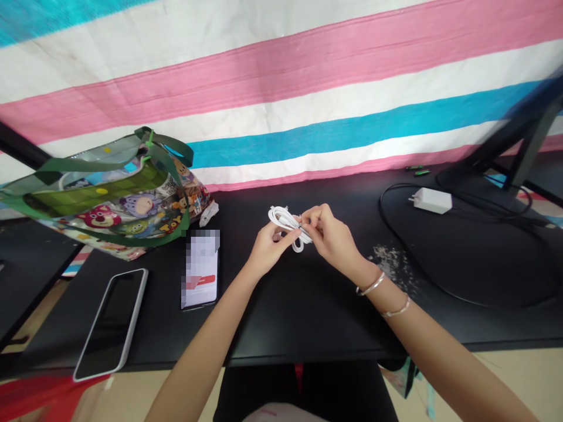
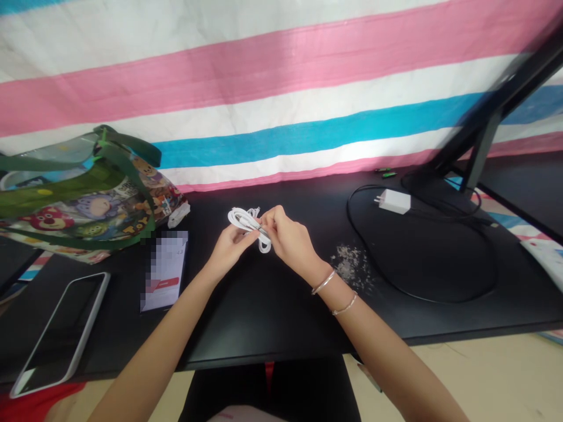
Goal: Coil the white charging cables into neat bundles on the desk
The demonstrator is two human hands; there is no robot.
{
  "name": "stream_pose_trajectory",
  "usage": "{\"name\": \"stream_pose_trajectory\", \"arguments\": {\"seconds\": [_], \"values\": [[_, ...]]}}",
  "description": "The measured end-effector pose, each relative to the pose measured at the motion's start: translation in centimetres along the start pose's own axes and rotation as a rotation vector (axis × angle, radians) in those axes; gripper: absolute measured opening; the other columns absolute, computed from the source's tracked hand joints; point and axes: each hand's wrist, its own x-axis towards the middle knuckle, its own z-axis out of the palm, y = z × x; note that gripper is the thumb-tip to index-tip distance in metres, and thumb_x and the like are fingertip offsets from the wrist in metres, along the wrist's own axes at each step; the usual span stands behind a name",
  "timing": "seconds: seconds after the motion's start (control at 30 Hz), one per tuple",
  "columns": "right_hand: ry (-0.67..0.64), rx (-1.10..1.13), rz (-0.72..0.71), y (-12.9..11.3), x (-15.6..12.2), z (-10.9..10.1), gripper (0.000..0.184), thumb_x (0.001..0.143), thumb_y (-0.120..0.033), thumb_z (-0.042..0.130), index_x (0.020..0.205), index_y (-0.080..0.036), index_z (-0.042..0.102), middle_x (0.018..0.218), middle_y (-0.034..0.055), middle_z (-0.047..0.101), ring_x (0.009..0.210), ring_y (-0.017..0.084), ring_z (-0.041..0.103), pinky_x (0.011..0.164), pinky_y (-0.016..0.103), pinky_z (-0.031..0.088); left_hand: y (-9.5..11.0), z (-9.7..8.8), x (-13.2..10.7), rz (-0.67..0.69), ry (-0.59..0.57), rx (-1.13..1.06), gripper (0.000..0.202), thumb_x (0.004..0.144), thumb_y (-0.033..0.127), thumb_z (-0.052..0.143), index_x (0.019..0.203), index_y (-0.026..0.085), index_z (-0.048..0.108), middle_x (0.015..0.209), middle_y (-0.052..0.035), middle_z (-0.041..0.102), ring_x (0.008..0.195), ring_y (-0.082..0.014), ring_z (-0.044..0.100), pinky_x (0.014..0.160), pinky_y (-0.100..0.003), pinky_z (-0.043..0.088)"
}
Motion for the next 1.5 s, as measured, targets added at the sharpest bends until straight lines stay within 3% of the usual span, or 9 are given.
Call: {"name": "stream_pose_trajectory", "arguments": {"seconds": [0.2,0.3,0.57,0.8,1.03,1.17,1.37,1.5], "values": [[0.008,-0.012,0.058,0.1,0.0,0.3,0.017,0.081,-0.028,0.041,0.073,-0.025,0.026,0.080,0.0020,0.064,0.057,0.016,0.060,0.050,0.024,0.035,0.3,0.0,-0.4,0.117,0.153,0.491,0.021,0.074,0.030,0.070,0.092,0.020,0.071,0.091,-0.0039,0.072,0.075,-0.0154,0.063,0.070,-0.026,0.049],[0.031,0.043,0.103,0.3,-0.1,0.7,0.018,0.080,-0.028,0.043,0.074,-0.026,0.025,0.080,0.0017,0.063,0.061,0.016,0.062,0.051,0.025,0.036,0.3,0.2,-0.7,0.146,0.223,0.683,0.020,0.074,0.033,0.070,0.091,0.021,0.072,0.084,-0.0023,0.068,0.077,-0.0166,0.063,0.067,-0.024,0.048],[0.073,0.410,0.170,1.1,-0.2,1.9,0.023,0.079,-0.033,0.046,0.077,-0.026,0.024,0.077,-0.0006,0.054,0.063,0.014,0.061,0.046,0.022,0.040,0.0,0.8,-1.0,0.178,0.298,0.864,0.023,0.079,0.037,0.066,0.097,0.022,0.071,0.082,-0.0010,0.065,0.079,-0.0160,0.064,0.063,-0.020,0.046],[0.033,0.646,0.246,2.0,0.0,2.4,0.033,0.075,-0.036,0.055,0.075,-0.026,0.023,0.076,-0.0039,0.050,0.049,0.006,0.042,0.036,0.017,0.026,-0.1,0.9,-1.1,0.208,0.288,0.812,0.017,0.079,0.033,0.067,0.090,0.021,0.071,0.093,-0.0027,0.068,0.087,-0.0166,0.066,0.069,-0.021,0.049],[0.021,0.667,0.258,1.8,0.0,2.2,0.032,0.074,-0.037,0.059,0.077,-0.025,0.030,0.076,-0.0049,0.048,0.044,0.003,0.034,0.035,0.018,0.024,-0.2,1.0,-1.1,0.235,0.325,0.770,0.015,0.076,0.030,0.070,0.088,0.020,0.072,0.081,-0.0019,0.067,0.083,-0.0172,0.065,0.073,-0.023,0.051],[0.006,0.577,0.191,1.6,0.1,1.6,0.022,0.077,-0.034,0.059,0.077,-0.023,0.041,0.072,-0.0051,0.049,0.045,0.004,0.038,0.041,0.020,0.031,-0.3,0.8,-0.7,0.175,0.318,0.670,0.016,0.074,0.027,0.071,0.087,0.019,0.072,0.084,-0.0035,0.067,0.082,-0.0185,0.064,0.073,-0.027,0.050],[0.003,0.364,0.035,1.3,0.5,0.1,0.005,0.078,-0.024,0.058,0.081,-0.020,0.059,0.078,0.0013,0.061,0.061,0.011,0.056,0.055,0.025,0.045,-0.9,0.4,0.0,0.123,0.272,0.267,0.013,0.074,0.022,0.069,0.086,0.017,0.070,0.087,-0.0045,0.070,0.080,-0.0173,0.066,0.071,-0.026,0.049],[-0.045,0.296,-0.075,1.3,0.6,-0.4,0.012,0.082,-0.021,0.055,0.087,-0.021,0.066,0.082,0.0030,0.066,0.069,0.014,0.060,0.066,0.028,0.051,-1.1,0.3,0.3,0.064,0.187,0.088,0.013,0.075,0.020,0.067,0.086,0.015,0.069,0.086,-0.0048,0.073,0.080,-0.0175,0.066,0.067,-0.024,0.046]]}}
